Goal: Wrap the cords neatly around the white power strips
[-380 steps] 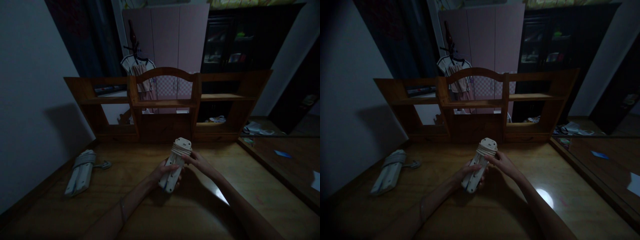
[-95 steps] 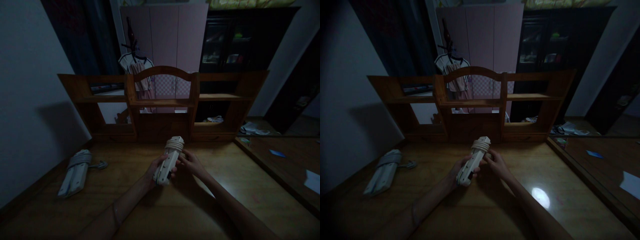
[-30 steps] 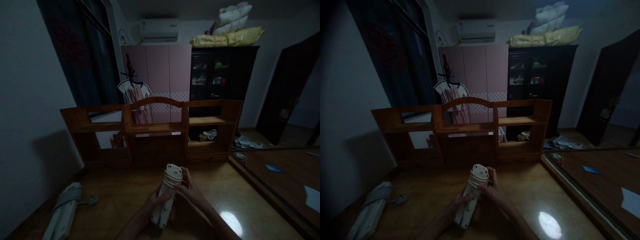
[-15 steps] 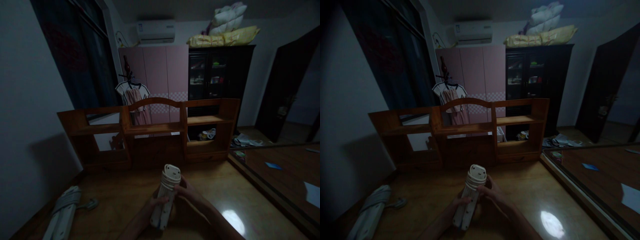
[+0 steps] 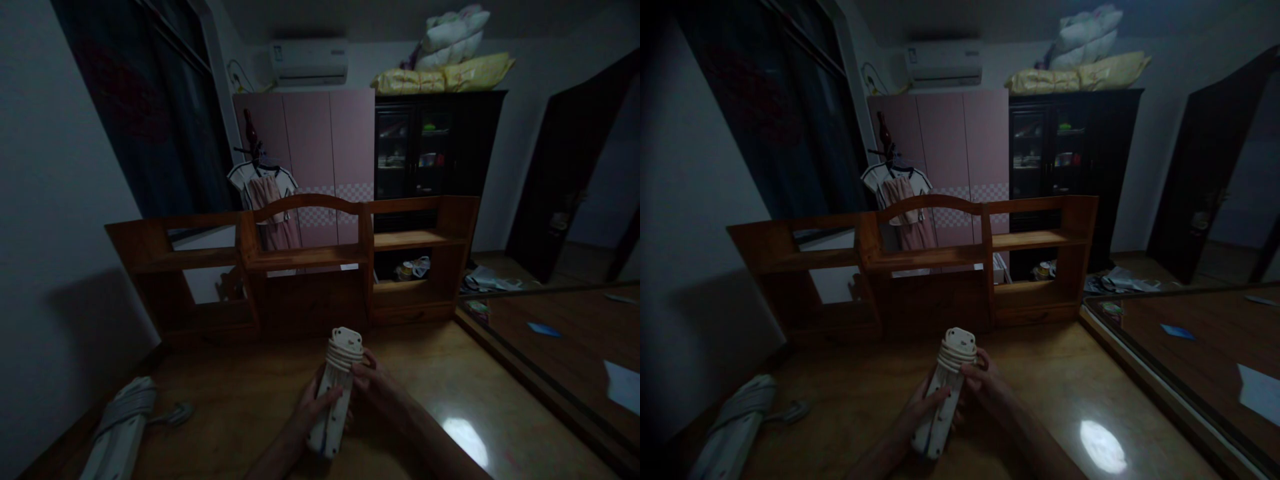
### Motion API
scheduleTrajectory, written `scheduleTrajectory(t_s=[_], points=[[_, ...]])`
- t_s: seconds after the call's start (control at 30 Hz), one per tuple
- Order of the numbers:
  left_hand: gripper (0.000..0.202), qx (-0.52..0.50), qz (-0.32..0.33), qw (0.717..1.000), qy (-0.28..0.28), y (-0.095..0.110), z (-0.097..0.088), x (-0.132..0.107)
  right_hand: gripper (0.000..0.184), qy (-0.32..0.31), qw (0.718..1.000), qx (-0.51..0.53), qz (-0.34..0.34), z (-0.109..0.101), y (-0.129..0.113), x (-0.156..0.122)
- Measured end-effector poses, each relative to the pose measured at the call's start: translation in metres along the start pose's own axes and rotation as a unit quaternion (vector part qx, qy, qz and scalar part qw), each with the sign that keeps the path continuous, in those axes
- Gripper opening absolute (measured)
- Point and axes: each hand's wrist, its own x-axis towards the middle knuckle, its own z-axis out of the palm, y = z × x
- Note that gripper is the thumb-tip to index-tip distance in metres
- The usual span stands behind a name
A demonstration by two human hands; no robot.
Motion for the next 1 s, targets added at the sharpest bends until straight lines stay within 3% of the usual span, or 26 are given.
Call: scheduleTrajectory(t_s=[0.2,0.3,0.47,0.6,0.73,0.87,0.93,1.0], points=[[0.072,-0.009,0.009,0.999,0.033,0.006,-0.005,-0.004,0.086,-0.034,0.999,-0.002,0.015,-0.001,-0.003,-0.001],[0.068,-0.008,0.008,1.0,0.025,0.009,-0.003,-0.006,0.091,-0.04,0.999,-0.008,0.012,-0.001,-0.003,-0.001],[0.067,-0.018,-0.005,0.999,0.026,0.005,0.003,-0.001,0.084,-0.005,0.998,-0.056,0.004,0.001,-0.001,0.0],[0.058,-0.012,0.001,1.0,0.024,-0.001,0.003,0.004,0.07,0.034,0.988,-0.152,0.007,0.002,0.007,0.003],[0.055,-0.002,0.025,0.996,0.086,-0.001,-0.001,0.006,0.056,0.06,0.962,-0.262,-0.045,0.001,0.011,0.007],[0.056,-0.046,0.002,0.994,0.099,0.001,-0.002,0.006,0.064,0.089,0.951,-0.283,-0.085,0.001,0.015,0.013],[0.053,-0.064,-0.003,0.993,0.1,0.003,0.0,0.004,0.068,0.122,0.962,-0.241,-0.034,0.006,0.021,0.016],[0.052,-0.085,-0.021,0.992,0.089,0.006,0.001,0.001,0.058,0.129,0.973,-0.186,0.045,0.013,0.027,0.017]])
